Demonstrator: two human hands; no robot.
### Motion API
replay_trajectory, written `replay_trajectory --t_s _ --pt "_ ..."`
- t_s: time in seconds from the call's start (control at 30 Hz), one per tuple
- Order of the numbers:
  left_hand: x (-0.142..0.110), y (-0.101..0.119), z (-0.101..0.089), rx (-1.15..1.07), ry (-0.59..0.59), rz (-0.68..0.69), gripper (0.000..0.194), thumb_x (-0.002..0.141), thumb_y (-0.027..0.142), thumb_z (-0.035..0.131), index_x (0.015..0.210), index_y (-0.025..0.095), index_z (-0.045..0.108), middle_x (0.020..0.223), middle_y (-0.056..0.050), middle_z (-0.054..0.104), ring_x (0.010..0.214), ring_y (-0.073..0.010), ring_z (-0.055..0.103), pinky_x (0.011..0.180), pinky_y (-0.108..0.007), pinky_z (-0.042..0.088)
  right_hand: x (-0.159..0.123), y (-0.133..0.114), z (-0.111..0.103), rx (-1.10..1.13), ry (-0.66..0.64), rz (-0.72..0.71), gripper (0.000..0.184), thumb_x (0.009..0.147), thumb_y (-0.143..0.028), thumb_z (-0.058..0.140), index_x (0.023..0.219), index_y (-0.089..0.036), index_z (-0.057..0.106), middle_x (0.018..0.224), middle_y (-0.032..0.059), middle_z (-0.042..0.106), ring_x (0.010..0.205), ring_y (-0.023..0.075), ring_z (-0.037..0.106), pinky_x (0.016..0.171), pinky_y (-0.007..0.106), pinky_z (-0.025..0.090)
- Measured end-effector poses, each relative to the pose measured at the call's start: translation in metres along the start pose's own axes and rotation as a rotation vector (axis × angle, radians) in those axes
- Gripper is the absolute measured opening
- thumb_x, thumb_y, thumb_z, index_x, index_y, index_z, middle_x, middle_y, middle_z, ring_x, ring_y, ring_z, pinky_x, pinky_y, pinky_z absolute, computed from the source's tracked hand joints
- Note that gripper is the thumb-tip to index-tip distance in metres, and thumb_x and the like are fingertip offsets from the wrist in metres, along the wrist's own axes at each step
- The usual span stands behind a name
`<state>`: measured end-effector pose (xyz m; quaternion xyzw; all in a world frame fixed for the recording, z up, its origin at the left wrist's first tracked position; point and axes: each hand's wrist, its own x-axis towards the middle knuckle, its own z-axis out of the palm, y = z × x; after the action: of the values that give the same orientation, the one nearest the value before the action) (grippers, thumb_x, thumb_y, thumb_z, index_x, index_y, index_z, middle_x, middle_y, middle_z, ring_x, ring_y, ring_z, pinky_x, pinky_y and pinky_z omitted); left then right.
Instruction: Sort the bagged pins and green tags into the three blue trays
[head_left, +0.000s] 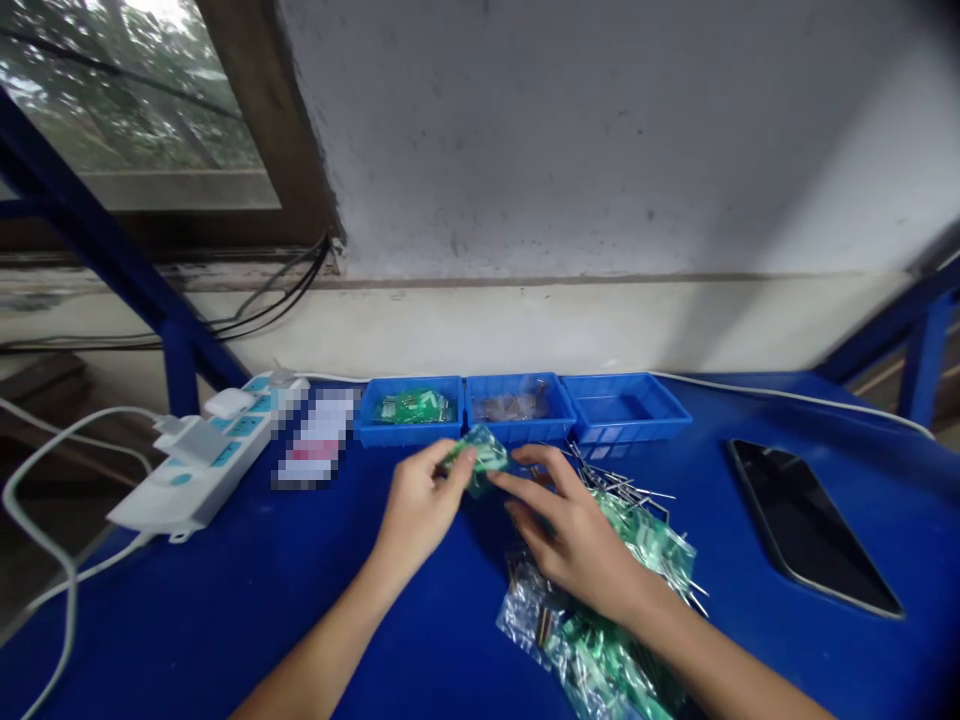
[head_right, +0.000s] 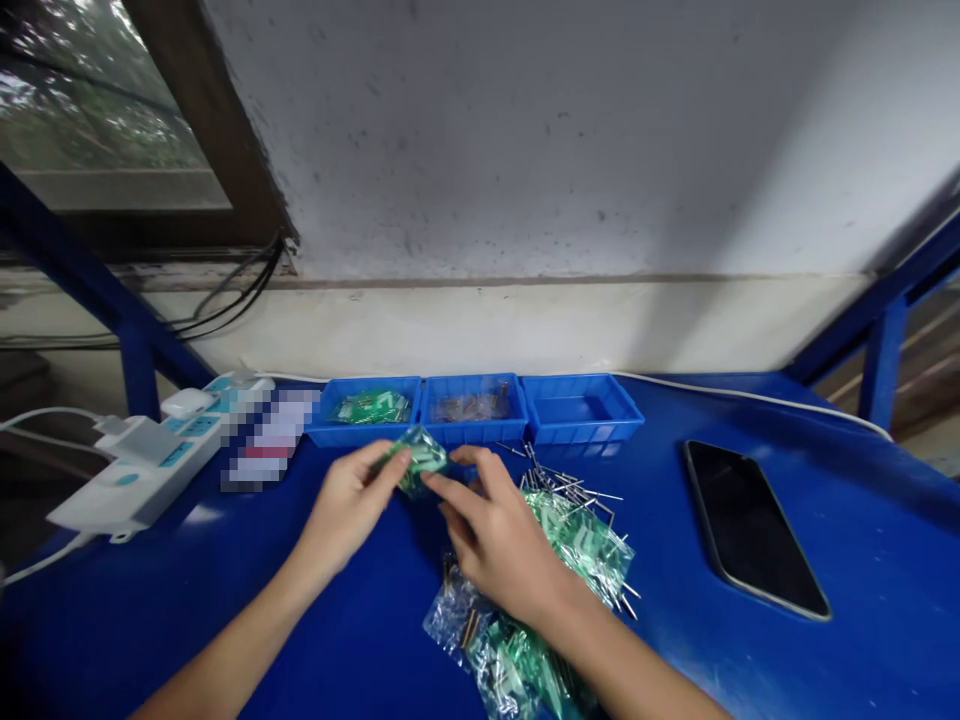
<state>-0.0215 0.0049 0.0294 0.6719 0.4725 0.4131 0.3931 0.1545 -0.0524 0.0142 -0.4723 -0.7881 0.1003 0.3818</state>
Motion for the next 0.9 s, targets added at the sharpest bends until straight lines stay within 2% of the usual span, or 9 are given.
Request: replay_trajectory --t_s 0.13,0.23,0.37,0.43,0.47,0.57,0.7,0.8,0.9 --pt "0.048 -0.004 -0.037 0.185 0.452 0.145 0.030 0.078 0.041 0.057 0.098 0.018 0.059 0.077 -0.002 0.064 0.066 -0.0152 0.059 0.059 -0.023 0.043 0.008 0.011 -0.017 -0.104 0.040 0.083 0.030 0.088 -0.024 0.046 0.116 -0.020 0.057 0.114 0.0120 0.050 0.108 0.0239 0.050 0.090 0.042 0.046" --pt "0.080 -0.014 -0.056 0.476 0.523 0.109 0.033 0.078 0.039 0.057 0.104 0.018 0.054 0.078 -0.004 0.066 0.067 -0.0183 0.061 0.064 -0.028 0.045 0.014 0.027 -0.038 -0.181 -0.073 0.165 0.031 0.089 -0.033 0.045 0.114 -0.020 0.058 0.104 0.0100 0.058 0.100 0.0235 0.055 0.087 0.041 0.046" --pt "0.086 -0.027 -0.046 0.807 0.316 0.022 0.043 0.081 0.044 0.053 0.113 0.015 0.050 0.089 -0.011 0.065 0.090 -0.0290 0.059 0.078 -0.039 0.045 0.013 0.050 -0.058 -0.348 -0.228 0.342 0.036 0.090 -0.039 0.041 0.114 -0.018 0.058 0.103 0.0104 0.063 0.090 0.0240 0.061 0.077 0.038 0.048" --pt "0.069 -0.029 -0.033 0.930 0.257 0.081 0.045 0.084 0.050 0.046 0.108 0.014 0.055 0.108 -0.017 0.058 0.108 -0.0353 0.048 0.085 -0.047 0.041 0.011 0.057 -0.060 -0.483 -0.288 0.460 0.035 0.089 -0.040 0.043 0.106 -0.017 0.062 0.098 0.0113 0.065 0.085 0.0262 0.063 0.070 0.038 0.047" --pt "0.058 -0.029 -0.026 0.972 0.276 0.116 0.046 0.084 0.052 0.044 0.107 0.014 0.057 0.118 -0.019 0.052 0.114 -0.0379 0.042 0.087 -0.051 0.039 0.009 0.059 -0.058 -0.540 -0.322 0.506 0.034 0.088 -0.041 0.044 0.100 -0.017 0.064 0.095 0.0115 0.066 0.083 0.0273 0.063 0.067 0.037 0.046" --pt "0.019 -0.024 -0.007 0.964 0.287 0.259 0.043 0.087 0.047 0.044 0.118 0.019 0.051 0.131 -0.017 0.039 0.124 -0.0364 0.031 0.092 -0.054 0.033 0.008 0.061 -0.045 -0.625 -0.350 0.581 0.030 0.085 -0.042 0.047 0.092 -0.018 0.064 0.088 0.0110 0.067 0.078 0.0280 0.064 0.059 0.034 0.042" --pt "-0.013 -0.018 0.013 0.845 0.088 0.376 0.037 0.087 0.041 0.048 0.120 0.024 0.049 0.127 -0.012 0.044 0.124 -0.0325 0.031 0.094 -0.052 0.032 0.008 0.059 -0.025 -0.599 -0.255 0.575 0.018 0.085 -0.028 0.048 0.094 -0.020 0.061 0.084 0.0086 0.066 0.070 0.0231 0.063 0.054 0.029 0.036" --pt "-0.020 -0.018 0.024 0.765 -0.080 0.423 0.033 0.088 0.035 0.048 0.120 0.024 0.048 0.124 -0.010 0.049 0.123 -0.0308 0.034 0.094 -0.051 0.033 0.008 0.058 -0.019 -0.548 -0.261 0.522 0.014 0.084 -0.018 0.047 0.084 -0.020 0.060 0.083 0.0059 0.063 0.069 0.0187 0.061 0.056 0.028 0.037" --pt "-0.020 -0.019 0.025 0.691 -0.189 0.421 0.030 0.089 0.031 0.048 0.117 0.024 0.049 0.119 -0.008 0.054 0.119 -0.0293 0.039 0.092 -0.049 0.037 0.009 0.053 -0.019 -0.459 -0.231 0.385 0.014 0.084 -0.014 0.047 0.077 -0.018 0.058 0.083 0.0064 0.058 0.078 0.0191 0.057 0.066 0.029 0.041"
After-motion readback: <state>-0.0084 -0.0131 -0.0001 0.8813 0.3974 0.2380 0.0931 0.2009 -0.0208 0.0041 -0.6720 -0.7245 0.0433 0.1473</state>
